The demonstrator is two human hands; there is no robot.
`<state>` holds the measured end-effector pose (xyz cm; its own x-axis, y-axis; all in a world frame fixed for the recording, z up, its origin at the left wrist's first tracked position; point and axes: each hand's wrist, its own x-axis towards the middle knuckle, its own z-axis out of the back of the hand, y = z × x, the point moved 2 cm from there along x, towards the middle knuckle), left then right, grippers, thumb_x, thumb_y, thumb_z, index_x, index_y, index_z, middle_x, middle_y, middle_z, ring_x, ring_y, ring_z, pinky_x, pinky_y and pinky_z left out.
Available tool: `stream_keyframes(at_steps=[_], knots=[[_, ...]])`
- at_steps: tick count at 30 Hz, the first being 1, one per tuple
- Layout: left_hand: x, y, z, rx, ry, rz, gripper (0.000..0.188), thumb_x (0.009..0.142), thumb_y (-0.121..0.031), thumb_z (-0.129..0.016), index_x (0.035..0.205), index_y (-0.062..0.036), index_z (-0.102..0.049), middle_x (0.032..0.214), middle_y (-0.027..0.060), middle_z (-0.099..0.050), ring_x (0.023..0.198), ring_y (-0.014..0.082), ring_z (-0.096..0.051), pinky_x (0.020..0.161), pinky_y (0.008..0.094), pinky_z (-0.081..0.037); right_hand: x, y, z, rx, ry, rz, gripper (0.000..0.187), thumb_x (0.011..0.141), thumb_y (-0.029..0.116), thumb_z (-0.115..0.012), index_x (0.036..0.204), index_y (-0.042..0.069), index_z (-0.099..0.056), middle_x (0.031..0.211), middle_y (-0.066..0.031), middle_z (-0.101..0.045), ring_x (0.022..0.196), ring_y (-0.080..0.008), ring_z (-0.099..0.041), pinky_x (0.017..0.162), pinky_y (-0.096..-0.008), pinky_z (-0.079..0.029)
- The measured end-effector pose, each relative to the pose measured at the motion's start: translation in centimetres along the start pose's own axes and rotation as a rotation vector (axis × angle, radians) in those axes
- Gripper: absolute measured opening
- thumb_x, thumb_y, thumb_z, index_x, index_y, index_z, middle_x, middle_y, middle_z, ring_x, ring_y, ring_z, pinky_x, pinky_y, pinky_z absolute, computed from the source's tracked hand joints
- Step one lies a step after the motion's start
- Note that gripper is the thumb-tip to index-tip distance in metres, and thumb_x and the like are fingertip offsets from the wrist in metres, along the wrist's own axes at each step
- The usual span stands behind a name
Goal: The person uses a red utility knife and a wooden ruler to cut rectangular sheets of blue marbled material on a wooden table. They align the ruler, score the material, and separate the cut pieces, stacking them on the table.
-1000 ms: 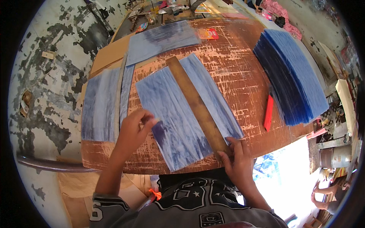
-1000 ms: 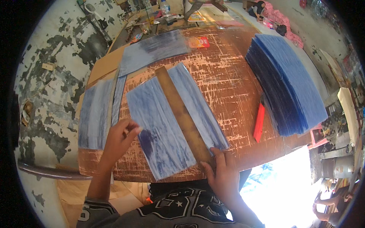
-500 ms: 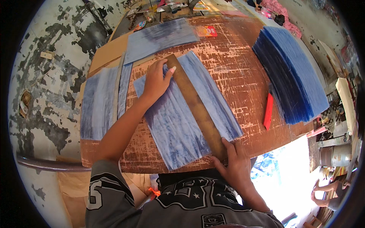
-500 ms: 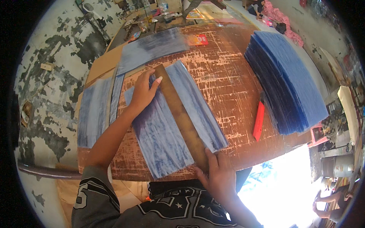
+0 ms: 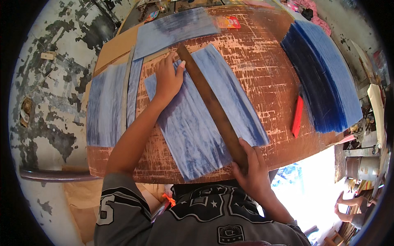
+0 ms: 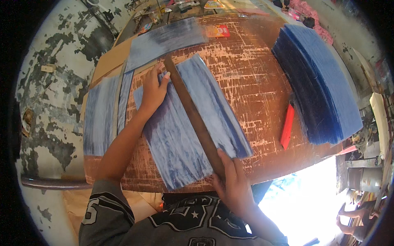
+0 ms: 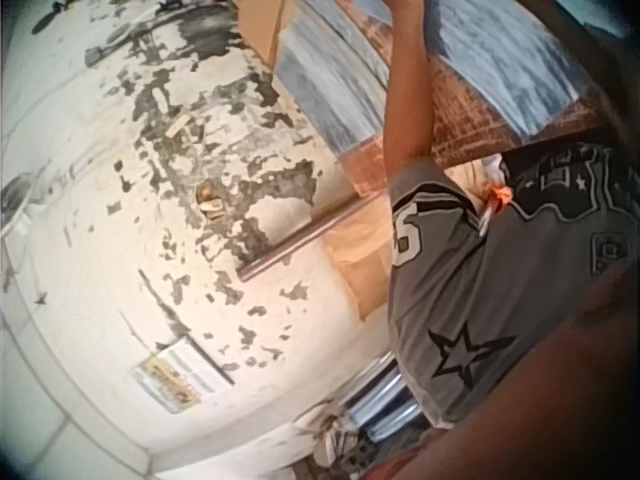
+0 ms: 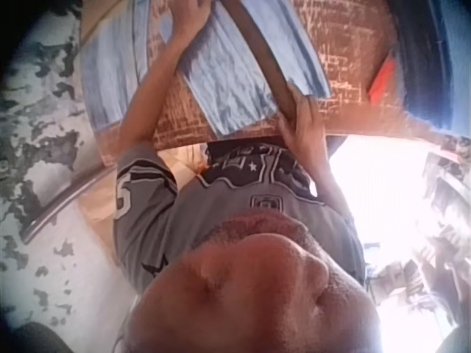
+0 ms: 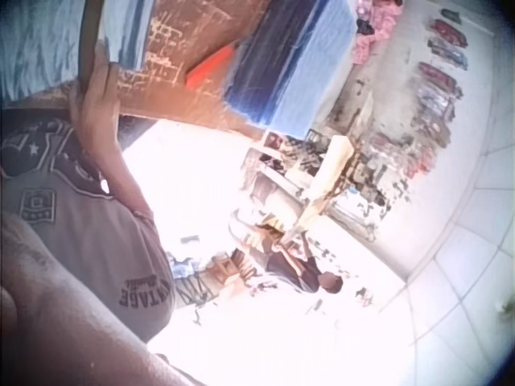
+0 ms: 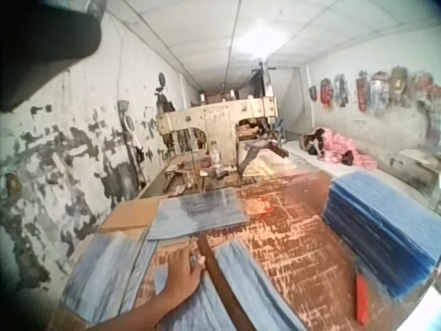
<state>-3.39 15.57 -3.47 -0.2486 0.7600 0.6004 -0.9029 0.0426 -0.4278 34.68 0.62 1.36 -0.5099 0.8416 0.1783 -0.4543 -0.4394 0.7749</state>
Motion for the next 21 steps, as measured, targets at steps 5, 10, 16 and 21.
stream_keyframes(at_steps=[5, 10, 16, 21], knots=[[0.1, 0.1, 0.0, -0.009, 0.019, 0.048, 0.05, 0.105, -0.029, -0.067, 0.145, -0.0004, -0.058, 0.129, 0.0249, -0.065, 0.124, 0.0435, -0.056, 0.11, 0.0528, -0.042, 0.2, 0.3, -0.7, 0.443, 0.263, -0.219, 0.069, 0.1, 0.005, -0.075, 0.162, 0.006, -0.043, 0.115, -0.0192, -0.065, 0.088, -0.0269, -0.075, 0.063, -0.0354, -0.059], [0.3, 0.1, 0.3, -0.095, 0.023, 0.112, 0.046, 0.105, -0.025, -0.066, 0.142, -0.0004, -0.06, 0.126, 0.0241, -0.069, 0.122, 0.0412, -0.062, 0.109, 0.0507, -0.045, -0.3, 0.7, -1.4, 0.759, 0.342, -0.323, 0.07, 0.105, 0.001, -0.069, 0.167, 0.009, -0.038, 0.111, -0.0097, -0.062, 0.068, -0.0112, -0.066, 0.052, -0.0254, -0.05], [0.3, -0.3, 0.9, -0.282, -0.008, 0.17, 0.041, 0.105, -0.02, -0.065, 0.141, 0.0001, -0.06, 0.125, 0.024, -0.072, 0.122, 0.0384, -0.066, 0.107, 0.0489, -0.049, -0.6, -0.2, -0.8, 1.188, 0.3, -0.412, 0.065, 0.108, -0.002, -0.06, 0.168, 0.007, -0.036, 0.102, -0.0028, -0.053, 0.058, -0.0062, -0.054, 0.049, -0.0228, -0.041], [0.4, -1.1, 1.3, -0.228, -0.002, 0.257, 0.041, 0.104, -0.016, -0.065, 0.141, 0.0005, -0.06, 0.133, 0.0261, -0.068, 0.126, 0.0416, -0.063, 0.11, 0.0496, -0.048, -0.9, -0.1, -1.4, 1.056, 0.324, -0.336, 0.059, 0.11, 0.002, -0.059, 0.166, 0.005, -0.041, 0.098, -0.0013, -0.055, 0.059, -0.0062, -0.053, 0.051, -0.022, -0.04]])
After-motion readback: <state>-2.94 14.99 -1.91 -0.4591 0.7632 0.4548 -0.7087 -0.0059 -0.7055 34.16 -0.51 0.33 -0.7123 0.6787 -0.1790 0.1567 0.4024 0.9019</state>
